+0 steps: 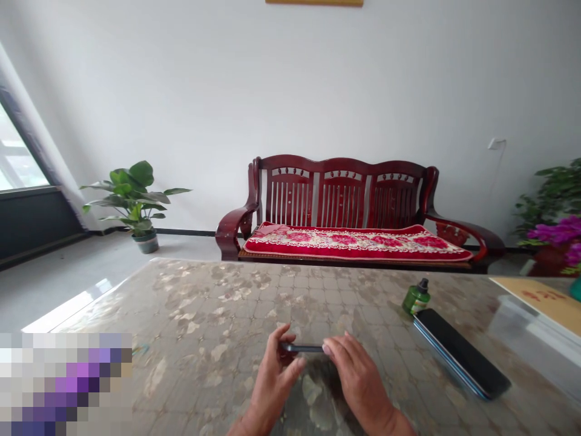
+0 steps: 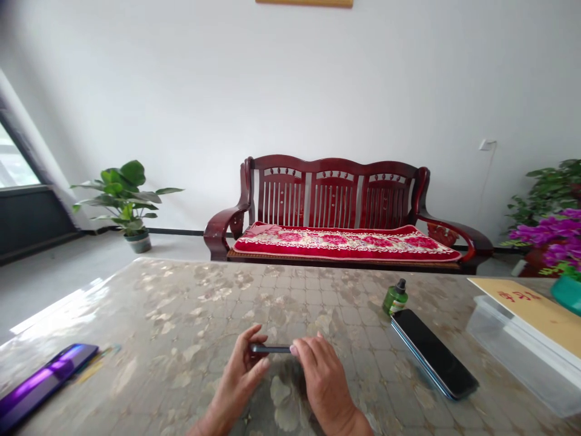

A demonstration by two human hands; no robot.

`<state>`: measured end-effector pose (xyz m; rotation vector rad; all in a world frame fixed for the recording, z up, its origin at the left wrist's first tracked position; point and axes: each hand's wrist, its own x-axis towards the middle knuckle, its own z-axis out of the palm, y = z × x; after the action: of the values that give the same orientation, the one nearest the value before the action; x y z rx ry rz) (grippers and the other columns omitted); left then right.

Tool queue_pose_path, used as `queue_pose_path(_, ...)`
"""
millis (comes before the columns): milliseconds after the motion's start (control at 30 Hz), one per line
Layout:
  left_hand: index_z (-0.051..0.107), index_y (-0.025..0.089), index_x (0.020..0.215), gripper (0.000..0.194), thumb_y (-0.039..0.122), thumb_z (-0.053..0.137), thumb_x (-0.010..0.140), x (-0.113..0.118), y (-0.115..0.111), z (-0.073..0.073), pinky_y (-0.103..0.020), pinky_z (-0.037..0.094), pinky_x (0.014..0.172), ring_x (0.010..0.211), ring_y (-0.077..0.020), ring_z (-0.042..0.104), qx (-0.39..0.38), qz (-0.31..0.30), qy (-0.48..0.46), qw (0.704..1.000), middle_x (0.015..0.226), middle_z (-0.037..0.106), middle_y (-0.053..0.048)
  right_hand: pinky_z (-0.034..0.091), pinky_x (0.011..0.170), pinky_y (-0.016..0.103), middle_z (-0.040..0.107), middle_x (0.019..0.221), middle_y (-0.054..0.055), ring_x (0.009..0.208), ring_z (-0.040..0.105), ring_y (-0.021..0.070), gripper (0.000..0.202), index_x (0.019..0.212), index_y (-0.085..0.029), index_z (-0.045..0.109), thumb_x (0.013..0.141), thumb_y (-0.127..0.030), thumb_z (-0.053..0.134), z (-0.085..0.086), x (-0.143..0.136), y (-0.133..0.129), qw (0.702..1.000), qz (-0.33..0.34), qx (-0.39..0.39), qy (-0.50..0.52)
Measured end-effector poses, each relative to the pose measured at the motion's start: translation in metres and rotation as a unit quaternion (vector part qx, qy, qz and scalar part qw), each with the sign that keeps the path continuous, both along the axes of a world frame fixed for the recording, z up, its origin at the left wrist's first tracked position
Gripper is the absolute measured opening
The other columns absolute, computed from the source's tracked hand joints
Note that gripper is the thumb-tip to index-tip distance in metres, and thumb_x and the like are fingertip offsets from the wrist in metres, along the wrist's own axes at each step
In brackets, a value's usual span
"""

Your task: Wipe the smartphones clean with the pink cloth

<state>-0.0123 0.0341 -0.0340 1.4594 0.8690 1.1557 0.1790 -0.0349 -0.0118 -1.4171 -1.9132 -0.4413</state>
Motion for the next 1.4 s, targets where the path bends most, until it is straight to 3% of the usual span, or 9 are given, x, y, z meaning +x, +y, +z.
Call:
queue_pose_path(133, 0.058, 0.020, 0.114, 0.043, 0.050, 0.060, 0.083, -0.003, -0.004, 0.004, -0.041, 0.049, 0.089, 0.102, -0.0275, 0.060, 0.035, -0.025, 0.108, 0.993, 0.112, 0.063, -0.010, 0.046, 0.104, 0.042, 0.068, 0.103, 0.004, 0.096, 0.065, 0.0174, 0.026, 0.116, -0.022, 0.059, 0.100, -0.016, 0.039, 0.001, 0.006, -0.006, 0.999, 0.031, -0.024, -0.025)
queue_pose_path(367, 0.061, 0.021, 0.108, 0.026, 0.030, 0.056, 0.084, -0.003, -0.011, 0.016, -0.039, 0.044, 0.097, 0.106, -0.0245, 0.058, 0.050, -0.058, 0.189, 0.979, 0.110, 0.061, -0.007, 0.047, 0.104, 0.037, 0.069, 0.108, 0.004, 0.105, 0.064, 0.0176, 0.029, 0.120, -0.022, 0.060, 0.101, -0.020, 0.038, -0.002, 0.020, -0.008, 0.995, 0.064, -0.023, -0.074)
queue_pose_path(567, 0.055, 0.021, 0.118, 0.056, 0.015, 0.065, 0.063, -0.003, -0.008, 0.012, -0.038, 0.045, 0.096, 0.107, -0.0263, 0.056, 0.099, -0.076, 0.222, 0.967, 0.115, 0.057, -0.008, 0.049, 0.101, 0.027, 0.069, 0.117, 0.004, 0.114, 0.061, 0.0159, 0.033, 0.123, -0.023, 0.061, 0.102, -0.023, 0.036, -0.010, 0.036, -0.007, 0.986, 0.112, -0.044, -0.118)
queue_pose_path(800, 0.046, 0.025, 0.124, 0.076, 0.006, 0.057, 0.052, 0.000, -0.002, -0.001, -0.035, 0.045, 0.098, 0.109, -0.0248, 0.056, 0.137, -0.090, 0.258, 0.952, 0.119, 0.052, -0.006, 0.053, 0.093, 0.023, 0.071, 0.113, 0.004, 0.108, 0.065, 0.0173, 0.030, 0.122, -0.023, 0.062, 0.100, -0.029, 0.044, -0.009, 0.038, -0.003, 0.983, 0.128, -0.071, -0.112)
queue_pose_path(933, 0.042, 0.025, 0.125, 0.081, 0.006, 0.058, 0.048, 0.004, -0.001, -0.004, -0.033, 0.048, 0.094, 0.107, -0.0242, 0.055, 0.146, -0.106, 0.275, 0.945, 0.118, 0.048, -0.006, 0.056, 0.087, 0.023, 0.073, 0.105, 0.004, 0.098, 0.069, 0.0171, 0.031, 0.125, -0.025, 0.060, 0.099, -0.025, 0.044, -0.024, 0.039, 0.003, 0.991, 0.110, -0.053, -0.059)
queue_pose_path(1100, 0.045, 0.023, 0.123, 0.076, 0.009, 0.064, 0.051, 0.008, -0.001, -0.001, -0.037, 0.046, 0.097, 0.108, -0.0267, 0.052, 0.153, -0.098, 0.336, 0.924, 0.116, 0.049, -0.008, 0.057, 0.082, 0.023, 0.072, 0.105, 0.004, 0.094, 0.070, 0.0175, 0.025, 0.118, -0.025, 0.061, 0.099, -0.030, 0.046, -0.040, 0.038, 0.009, 0.999, 0.036, -0.006, 0.019)
queue_pose_path(1233, 0.048, 0.024, 0.126, 0.079, 0.019, 0.079, 0.053, 0.009, 0.000, -0.001, -0.041, 0.044, 0.100, 0.112, -0.0300, 0.049, 0.142, -0.108, 0.383, 0.906, 0.121, 0.049, -0.009, 0.057, 0.084, 0.023, 0.072, 0.104, 0.002, 0.095, 0.070, 0.0168, 0.021, 0.108, -0.028, 0.065, 0.099, -0.033, 0.048, -0.042, 0.038, 0.012, 0.999, 0.034, -0.027, 0.015)
queue_pose_path(1400, 0.051, 0.025, 0.129, 0.083, 0.034, 0.087, 0.054, 0.009, 0.004, -0.006, -0.049, 0.040, 0.101, 0.115, -0.0341, 0.047, 0.145, -0.111, 0.428, 0.885, 0.126, 0.050, -0.010, 0.058, 0.086, 0.026, 0.071, 0.112, 0.003, 0.102, 0.068, 0.0191, 0.021, 0.109, -0.028, 0.067, 0.097, -0.033, 0.051, -0.048, 0.042, 0.016, 0.999, 0.040, -0.018, -0.015)
